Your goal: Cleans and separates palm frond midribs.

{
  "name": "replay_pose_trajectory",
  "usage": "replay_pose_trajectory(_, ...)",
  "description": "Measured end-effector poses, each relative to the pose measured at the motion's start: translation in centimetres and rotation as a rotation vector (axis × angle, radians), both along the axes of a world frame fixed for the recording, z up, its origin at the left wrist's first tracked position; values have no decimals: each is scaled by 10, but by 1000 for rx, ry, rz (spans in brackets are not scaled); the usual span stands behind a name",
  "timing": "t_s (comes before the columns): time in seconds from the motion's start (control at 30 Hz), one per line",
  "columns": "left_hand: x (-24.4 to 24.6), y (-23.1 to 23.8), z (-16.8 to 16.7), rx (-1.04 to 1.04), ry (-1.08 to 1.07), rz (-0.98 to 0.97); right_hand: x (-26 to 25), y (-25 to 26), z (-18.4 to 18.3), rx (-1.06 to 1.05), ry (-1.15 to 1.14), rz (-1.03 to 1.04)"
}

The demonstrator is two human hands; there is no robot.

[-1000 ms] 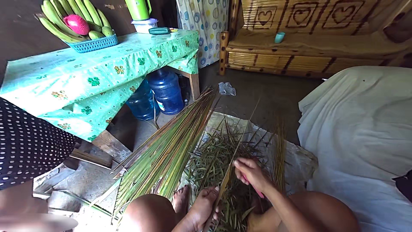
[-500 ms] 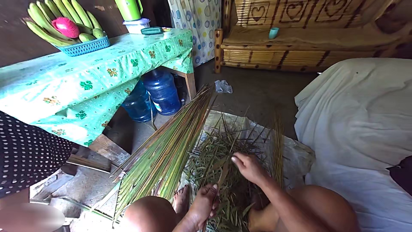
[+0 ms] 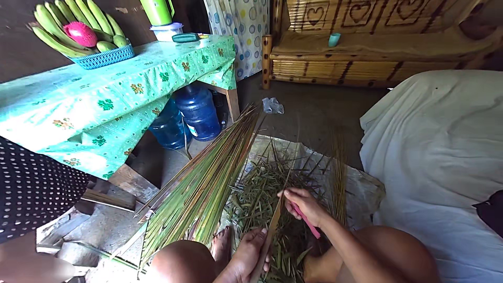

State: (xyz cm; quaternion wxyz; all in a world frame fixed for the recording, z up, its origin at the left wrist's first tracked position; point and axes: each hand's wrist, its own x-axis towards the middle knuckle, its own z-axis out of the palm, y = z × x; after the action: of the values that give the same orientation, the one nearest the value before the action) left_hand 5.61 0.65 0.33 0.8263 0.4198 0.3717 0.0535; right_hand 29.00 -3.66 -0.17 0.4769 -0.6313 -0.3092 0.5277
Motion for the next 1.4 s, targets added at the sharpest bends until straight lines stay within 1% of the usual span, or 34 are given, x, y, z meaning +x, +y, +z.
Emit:
replay_pose_trajectory(0.07, 1, 3, -3, 21, -2, 32, -11, -10, 7, 33, -127, 162)
replay_pose_trajectory(0.17, 1, 6, -6, 23, -7, 78, -38, -24, 7, 211, -371, 454)
replay_pose_trajectory(0.2, 1, 6, -6, 20, -12, 95, -43, -26, 4, 283, -477, 509)
replay_pose_trajectory(0.27, 1, 5, -5, 8, -29, 95, -44, -24, -3, 403, -698, 492)
replay_pose_trajectory(0.3, 2, 4, -4, 1, -31, 86, -38, -20, -6, 415, -781, 451)
replay_pose_trajectory(0.37, 2, 3, -4, -4, -31, 71, -22, -12, -10, 322, -871, 368)
replay_pose_trajectory(0.43, 3, 3, -6, -5, -25, 67, -4, -4, -12, 148, -899, 319)
replay_pose_trajectory(0.47, 4, 3, -7, -9, -20, 71, 2, -1, -14, 100, -896, 280)
replay_pose_trajectory(0.57, 4, 3, -4, 0, -13, 79, 5, 3, -15, 88, -857, 176)
replay_pose_trajectory(0.7, 1, 4, -1, 20, -26, 41, -8, -1, -11, 69, -793, 164)
replay_pose_trajectory(0.87, 0, 1, -2, 38, -38, 2, 13, 5, -12, 69, -821, 12)
replay_pose_trajectory(0.9, 0, 1, -3, 36, -38, 11, 13, 5, -10, 70, -808, 16)
replay_pose_trajectory(0.97, 1, 3, -4, 29, -16, 40, 2, -2, -5, 89, -736, 89)
replay_pose_trajectory(1.07, 6, 8, -3, 42, 12, 95, -36, -19, 5, 181, -606, 293)
replay_pose_trajectory(1.1, 7, 9, -2, 48, 15, 113, -48, -24, 7, 217, -595, 374)
replay_pose_trajectory(1.17, 8, 9, 0, 42, 35, 159, -64, -30, 1, 343, -663, 456)
replay_pose_trajectory(1.23, 8, 8, 1, 33, 37, 177, -67, -29, -7, 432, -746, 457)
replay_pose_trajectory(1.27, 7, 8, 1, 33, 21, 175, -64, -27, -10, 440, -773, 449)
replay_pose_trajectory(1.33, 6, 6, 0, 40, -11, 152, -54, -21, -14, 390, -822, 430)
replay_pose_trajectory(1.4, 7, 3, 0, 35, -6, 138, -41, -15, -16, 293, -864, 414)
